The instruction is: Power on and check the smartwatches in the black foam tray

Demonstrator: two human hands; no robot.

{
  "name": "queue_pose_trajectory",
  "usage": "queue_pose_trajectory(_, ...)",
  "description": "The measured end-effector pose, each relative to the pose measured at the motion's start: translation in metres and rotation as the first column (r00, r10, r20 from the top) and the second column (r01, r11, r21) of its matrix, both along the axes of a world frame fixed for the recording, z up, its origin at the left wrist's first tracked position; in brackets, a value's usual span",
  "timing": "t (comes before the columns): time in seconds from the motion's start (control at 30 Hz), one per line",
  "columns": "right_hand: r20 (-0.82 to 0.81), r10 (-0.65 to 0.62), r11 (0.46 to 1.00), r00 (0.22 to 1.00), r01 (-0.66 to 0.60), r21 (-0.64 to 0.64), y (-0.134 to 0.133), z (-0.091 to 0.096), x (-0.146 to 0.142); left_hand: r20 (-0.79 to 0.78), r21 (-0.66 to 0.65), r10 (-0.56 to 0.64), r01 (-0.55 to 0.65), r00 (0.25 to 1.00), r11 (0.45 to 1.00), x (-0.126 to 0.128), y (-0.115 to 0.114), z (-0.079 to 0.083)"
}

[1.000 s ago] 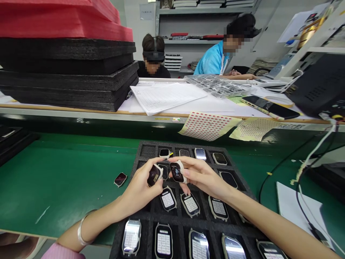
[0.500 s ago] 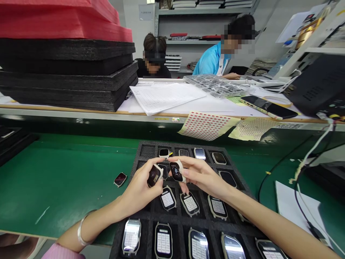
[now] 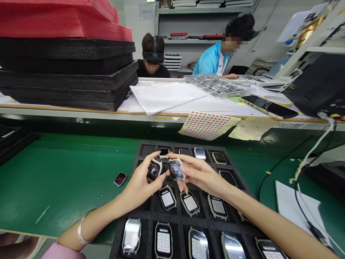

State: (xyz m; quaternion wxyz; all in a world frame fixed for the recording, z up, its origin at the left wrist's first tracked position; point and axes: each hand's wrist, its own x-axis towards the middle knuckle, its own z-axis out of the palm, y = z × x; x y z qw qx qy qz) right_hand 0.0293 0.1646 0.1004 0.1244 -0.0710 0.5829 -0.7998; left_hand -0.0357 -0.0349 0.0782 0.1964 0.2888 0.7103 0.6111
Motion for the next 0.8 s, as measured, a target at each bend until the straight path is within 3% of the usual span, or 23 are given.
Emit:
queue_pose_trajectory(0.2,0.015,0.01,1.0,1.0,-0.009,-0.013,0.003,0.0,-0.003,0.301,0.225,-0.109,0.04,0.948,0.973,-0.006,-0.001,0.008)
queue_pose_trajectory(0.33,-0.002,-0.078,0.996,0.997,0.078,0.038,0.004,-0.001,-0.002,0.409,0.334,-0.198,0.056,0.891,0.941,-0.009,-0.005,0.011)
queue_pose_trajectory(0.6,-0.044,-0.119,0.988,0.992,0.123,0.097,0.006,-0.005,-0.002,0.375,0.34,-0.251,0.119,0.892,0.933,-0.012,-0.007,0.004)
queue_pose_trajectory(0.8,-0.088,-0.131,0.98,0.987,0.142,0.137,0.004,-0.005,0.0,0.358,0.305,-0.241,0.131,0.902,0.943,-0.009,-0.007,0.008)
